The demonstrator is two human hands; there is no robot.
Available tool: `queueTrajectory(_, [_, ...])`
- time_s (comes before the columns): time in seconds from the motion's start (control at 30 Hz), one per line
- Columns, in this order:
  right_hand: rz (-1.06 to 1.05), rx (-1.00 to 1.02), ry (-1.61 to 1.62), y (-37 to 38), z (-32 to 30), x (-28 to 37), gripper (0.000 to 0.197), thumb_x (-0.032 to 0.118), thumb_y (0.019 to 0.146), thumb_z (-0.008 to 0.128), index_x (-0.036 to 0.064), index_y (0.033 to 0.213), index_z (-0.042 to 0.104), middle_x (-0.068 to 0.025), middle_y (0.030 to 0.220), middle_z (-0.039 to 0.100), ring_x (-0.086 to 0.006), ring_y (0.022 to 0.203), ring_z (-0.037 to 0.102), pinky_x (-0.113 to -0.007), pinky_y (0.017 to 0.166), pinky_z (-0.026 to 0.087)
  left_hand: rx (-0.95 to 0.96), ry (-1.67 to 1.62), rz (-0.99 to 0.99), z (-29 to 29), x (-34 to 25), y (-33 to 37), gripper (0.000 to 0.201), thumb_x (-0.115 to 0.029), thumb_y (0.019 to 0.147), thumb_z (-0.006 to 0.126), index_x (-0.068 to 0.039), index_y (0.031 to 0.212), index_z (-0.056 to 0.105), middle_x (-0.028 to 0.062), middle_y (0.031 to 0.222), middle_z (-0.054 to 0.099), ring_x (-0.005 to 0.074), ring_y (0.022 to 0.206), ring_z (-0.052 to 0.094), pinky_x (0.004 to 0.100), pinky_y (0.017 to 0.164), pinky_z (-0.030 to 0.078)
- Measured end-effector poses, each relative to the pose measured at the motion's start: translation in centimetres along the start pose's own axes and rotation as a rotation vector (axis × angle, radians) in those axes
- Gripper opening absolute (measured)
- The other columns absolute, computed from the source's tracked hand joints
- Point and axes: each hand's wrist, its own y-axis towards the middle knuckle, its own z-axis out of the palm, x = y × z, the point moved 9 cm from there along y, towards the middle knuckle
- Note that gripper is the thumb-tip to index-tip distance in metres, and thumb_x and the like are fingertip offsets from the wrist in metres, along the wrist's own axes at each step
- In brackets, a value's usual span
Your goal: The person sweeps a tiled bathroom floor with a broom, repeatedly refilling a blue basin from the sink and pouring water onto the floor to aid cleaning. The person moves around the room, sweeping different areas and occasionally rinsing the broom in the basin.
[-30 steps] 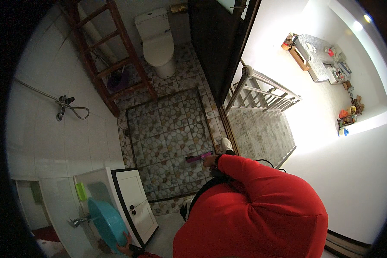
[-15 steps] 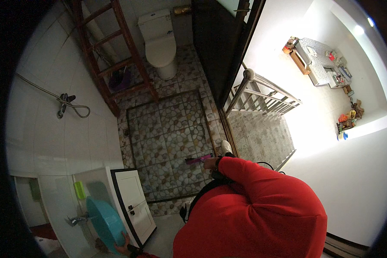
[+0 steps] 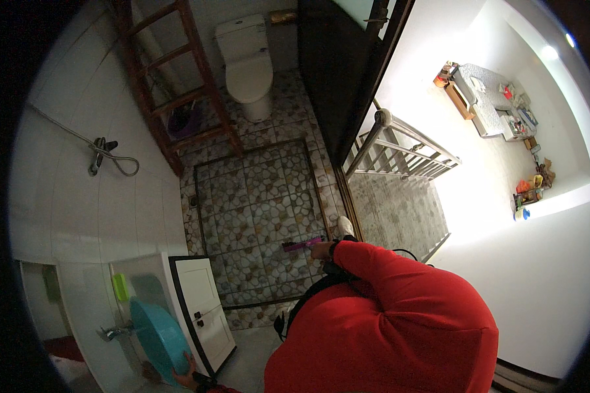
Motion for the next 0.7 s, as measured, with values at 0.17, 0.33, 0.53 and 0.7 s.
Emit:
queueTrajectory(0.17, [0.012,-0.038,0.065,-0.5,0.3,-0.4,0.029,0.027,0.087,0.067,0.002,0.102,0.068,-0.011,0.081,0.062,-0.023,0.072,0.059,-0.04,0.063,0.051,-0.082,-0.03,-0.191,0.1,2.0,-2.7,0.08,-0.032,0.084,0.07,-0.006,0.147,0.029,0.0189,0.149,0.031,0.0316,0.136,0.035,0.0524,0.105,0.041])
queueTrajectory(0.33, [-0.044,-0.112,0.258,-3.4,-2.6,0.2,0.032,0.033,0.09,0.063,0.0019,0.1,0.068,-0.0104,0.074,0.06,-0.0214,0.067,0.056,-0.039,0.061,0.049,0.183,0.86,0.328,1.5,-1.5,-2.8,0.073,-0.023,0.081,0.077,0.0,0.138,0.039,0.0203,0.141,0.043,0.031,0.13,0.046,0.0424,0.102,0.046])
queueTrajectory(0.53, [-0.045,-0.132,0.414,-5.5,-9.1,1.3,0.039,0.039,0.094,0.059,0.0017,0.098,0.068,-0.0097,0.067,0.058,-0.0195,0.06,0.054,-0.038,0.058,0.047,0.307,0.999,0.501,2.3,-1.0,-3.7,0.069,-0.018,0.077,0.08,0.006,0.129,0.041,0.0219,0.131,0.048,0.034,0.112,0.054,0.0457,0.094,0.05])
queueTrajectory(0.7, [-0.29,-0.2,0.232,-5.8,-12.0,4.4,0.041,0.04,0.096,0.057,0.0001,0.097,0.067,-0.0098,0.064,0.058,-0.0194,0.057,0.053,-0.038,0.056,0.046,0.265,1.723,0.919,5.6,-0.7,-6.5,0.054,-0.012,0.081,0.076,0.008,0.12,0.046,0.0237,0.123,0.053,0.0341,0.1,0.059,0.0475,0.086,0.054])
